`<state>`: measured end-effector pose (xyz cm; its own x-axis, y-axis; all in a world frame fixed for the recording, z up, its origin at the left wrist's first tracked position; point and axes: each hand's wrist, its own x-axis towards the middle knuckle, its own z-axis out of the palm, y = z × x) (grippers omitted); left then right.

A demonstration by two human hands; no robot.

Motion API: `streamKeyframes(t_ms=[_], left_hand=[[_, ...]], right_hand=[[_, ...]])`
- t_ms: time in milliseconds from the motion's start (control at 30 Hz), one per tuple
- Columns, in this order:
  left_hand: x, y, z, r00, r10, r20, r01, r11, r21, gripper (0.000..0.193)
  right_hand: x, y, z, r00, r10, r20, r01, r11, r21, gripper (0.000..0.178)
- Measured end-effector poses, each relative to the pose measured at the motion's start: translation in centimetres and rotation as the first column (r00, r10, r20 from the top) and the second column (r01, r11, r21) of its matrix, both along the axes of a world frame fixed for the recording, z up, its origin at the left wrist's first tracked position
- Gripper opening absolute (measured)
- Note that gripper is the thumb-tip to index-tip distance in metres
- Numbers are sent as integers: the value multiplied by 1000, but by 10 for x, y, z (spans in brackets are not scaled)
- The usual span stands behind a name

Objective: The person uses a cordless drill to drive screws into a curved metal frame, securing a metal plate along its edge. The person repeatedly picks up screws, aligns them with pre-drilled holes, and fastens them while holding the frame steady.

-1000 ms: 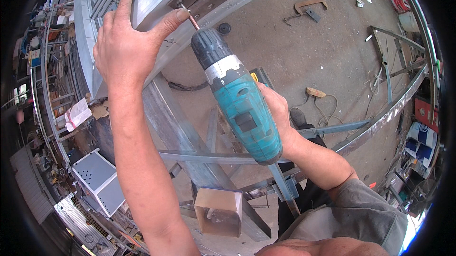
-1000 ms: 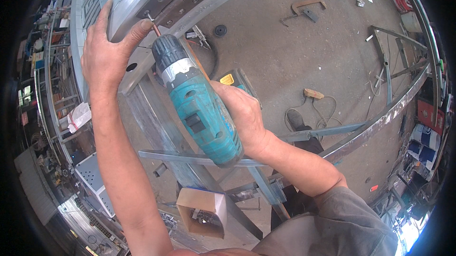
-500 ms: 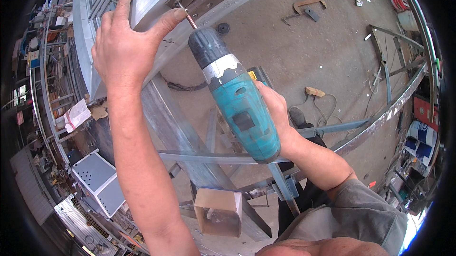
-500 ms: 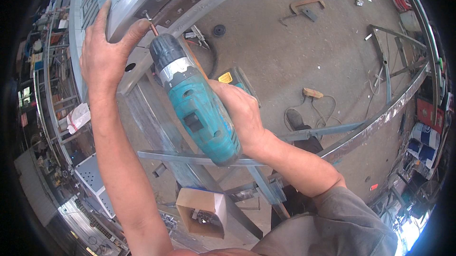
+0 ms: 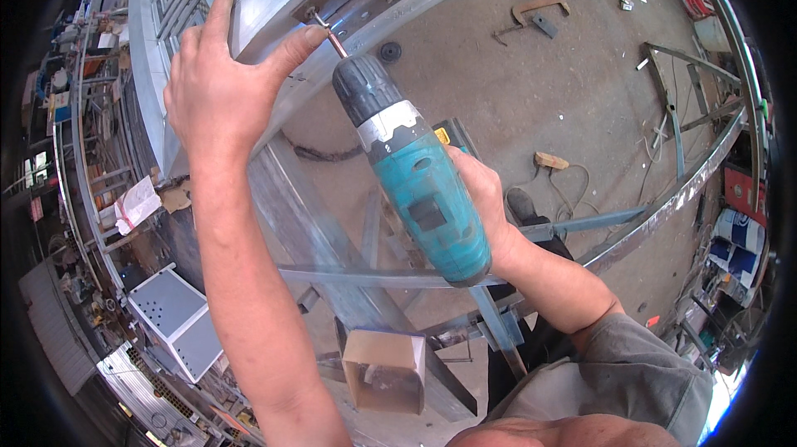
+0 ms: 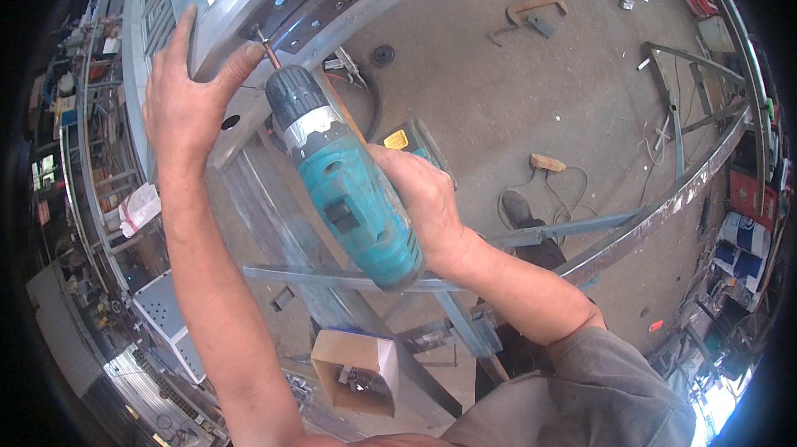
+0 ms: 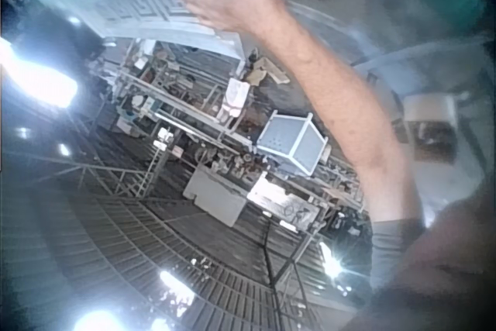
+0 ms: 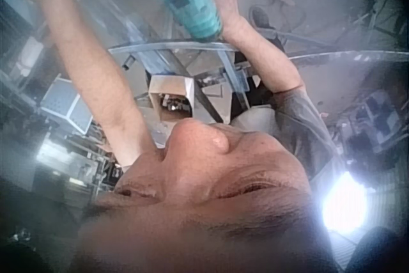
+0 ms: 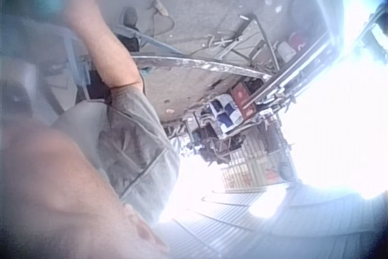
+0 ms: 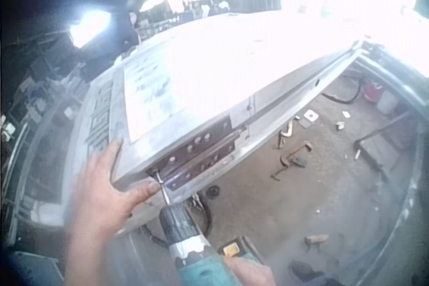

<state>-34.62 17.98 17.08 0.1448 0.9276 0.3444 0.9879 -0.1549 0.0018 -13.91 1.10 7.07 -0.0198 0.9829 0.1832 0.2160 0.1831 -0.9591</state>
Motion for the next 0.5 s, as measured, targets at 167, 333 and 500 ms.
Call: streamKeyframes(t_ms=[167, 333, 500], left_hand=[[1, 0, 0, 999, 35, 29, -34, 999, -33, 122], [0, 1, -2, 999, 42, 19, -41, 998, -47, 124], [-1, 1, -1, 999, 28, 26, -27, 999, -36, 125]], right_hand=[[1, 0, -1, 1000, 0, 17, -1, 999, 52, 50], [1, 0, 0, 1000, 15, -3, -15, 999, 35, 52], [2, 0, 0, 1000, 19, -3, -19, 999, 35, 53]])
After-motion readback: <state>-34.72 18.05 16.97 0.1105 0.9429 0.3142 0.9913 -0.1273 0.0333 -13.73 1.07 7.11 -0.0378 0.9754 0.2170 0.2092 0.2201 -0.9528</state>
